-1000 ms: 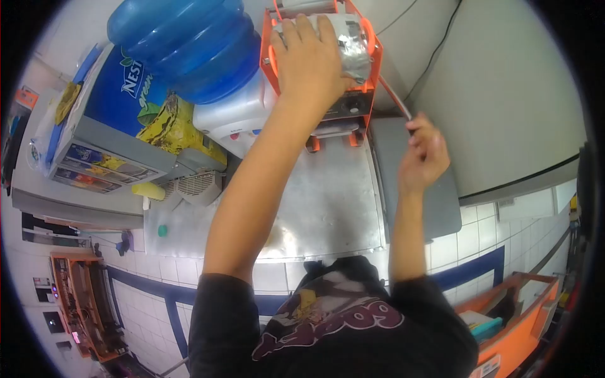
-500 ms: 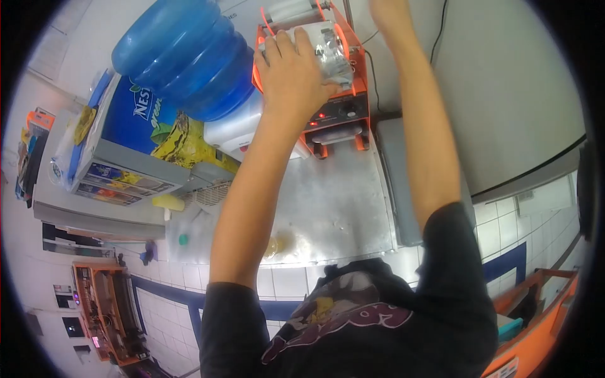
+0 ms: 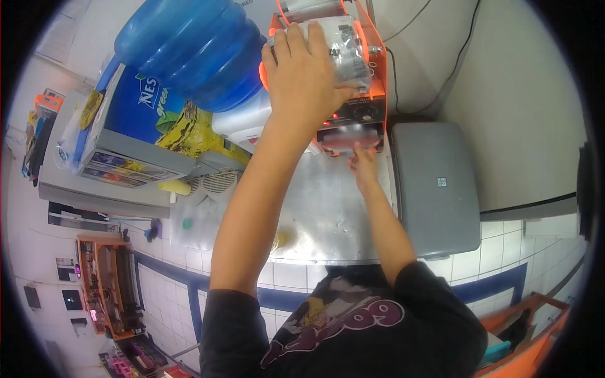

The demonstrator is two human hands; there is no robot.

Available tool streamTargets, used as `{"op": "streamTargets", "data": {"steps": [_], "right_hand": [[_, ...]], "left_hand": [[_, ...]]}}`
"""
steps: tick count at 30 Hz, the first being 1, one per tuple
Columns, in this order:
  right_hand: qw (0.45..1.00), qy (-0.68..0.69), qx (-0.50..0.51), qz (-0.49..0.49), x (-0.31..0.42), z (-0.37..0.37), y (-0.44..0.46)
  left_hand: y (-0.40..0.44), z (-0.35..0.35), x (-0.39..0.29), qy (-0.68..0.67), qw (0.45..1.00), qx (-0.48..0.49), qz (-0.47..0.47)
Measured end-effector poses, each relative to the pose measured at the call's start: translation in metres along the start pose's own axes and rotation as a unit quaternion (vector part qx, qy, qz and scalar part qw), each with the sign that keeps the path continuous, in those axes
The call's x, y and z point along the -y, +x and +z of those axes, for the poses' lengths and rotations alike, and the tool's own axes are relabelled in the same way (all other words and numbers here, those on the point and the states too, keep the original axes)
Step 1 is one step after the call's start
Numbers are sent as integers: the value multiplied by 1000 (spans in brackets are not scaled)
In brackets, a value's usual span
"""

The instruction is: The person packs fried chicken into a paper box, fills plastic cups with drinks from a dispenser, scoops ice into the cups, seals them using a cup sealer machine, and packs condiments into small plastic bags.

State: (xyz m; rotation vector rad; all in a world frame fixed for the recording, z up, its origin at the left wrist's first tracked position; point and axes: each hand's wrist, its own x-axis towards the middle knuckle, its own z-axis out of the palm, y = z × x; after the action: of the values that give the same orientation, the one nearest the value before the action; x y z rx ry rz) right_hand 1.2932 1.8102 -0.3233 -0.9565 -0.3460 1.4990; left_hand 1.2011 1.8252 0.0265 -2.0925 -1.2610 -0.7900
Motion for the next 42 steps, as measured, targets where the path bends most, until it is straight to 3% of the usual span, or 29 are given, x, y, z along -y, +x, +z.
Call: {"op": "streamTargets", "data": {"steps": [7, 11, 13, 14, 16, 18, 19, 21, 24, 28, 32, 34, 37, 39, 41, 42], "right_hand": [[988, -126, 28, 86, -10, -64, -113], [981, -98, 137, 101, -20, -99, -124], [971, -79, 192, 116, -30, -130, -94], [930, -269, 245, 49, -43, -155, -68], [843, -446, 300, -20, -50, -155, -43], [968, -149, 201, 30, -48, -137, -5], [986, -26, 162, 41, -44, -123, 8], [990, 58, 122, 48, -34, -104, 27], [992, 48, 96, 63, -25, -87, 36], [996, -50, 45, 54, -26, -74, 25], [967, -253, -18, 21, -62, -63, -39], [931, -363, 40, 4, -84, -50, -89], [811, -502, 298, -44, -114, 5, -168], [689, -560, 450, -90, -136, 66, -211], [563, -655, 490, -117, -150, 137, -251], [432, -741, 491, -151, -168, 164, -268]], "left_hand": [[-3, 2, -2, 3, 1000, 13, -26], [-17, 0, -13, 20, 999, -10, -45], [-46, 8, -28, 38, 996, -81, -30], [-73, 22, -35, 23, 993, -118, 0], [-145, 66, -51, -106, 993, -58, -16], [-182, 99, -71, -220, 964, 69, -133], [-189, 111, -78, -218, 949, 98, -207], [-207, 140, -76, -220, 945, 93, -222], [-220, 145, -71, -157, 955, 125, -220], [-207, 109, -59, -210, 932, 188, -228], [-231, 50, -46, -193, 938, 75, -277], [-266, -13, -12, -247, 926, 21, -284], [-342, -130, 48, -259, 883, 43, -388], [-410, -194, 79, -211, 852, 61, -476], [-490, -245, 101, -143, 834, 65, -528], [-534, -267, 106, -100, 794, 96, -592]]}}
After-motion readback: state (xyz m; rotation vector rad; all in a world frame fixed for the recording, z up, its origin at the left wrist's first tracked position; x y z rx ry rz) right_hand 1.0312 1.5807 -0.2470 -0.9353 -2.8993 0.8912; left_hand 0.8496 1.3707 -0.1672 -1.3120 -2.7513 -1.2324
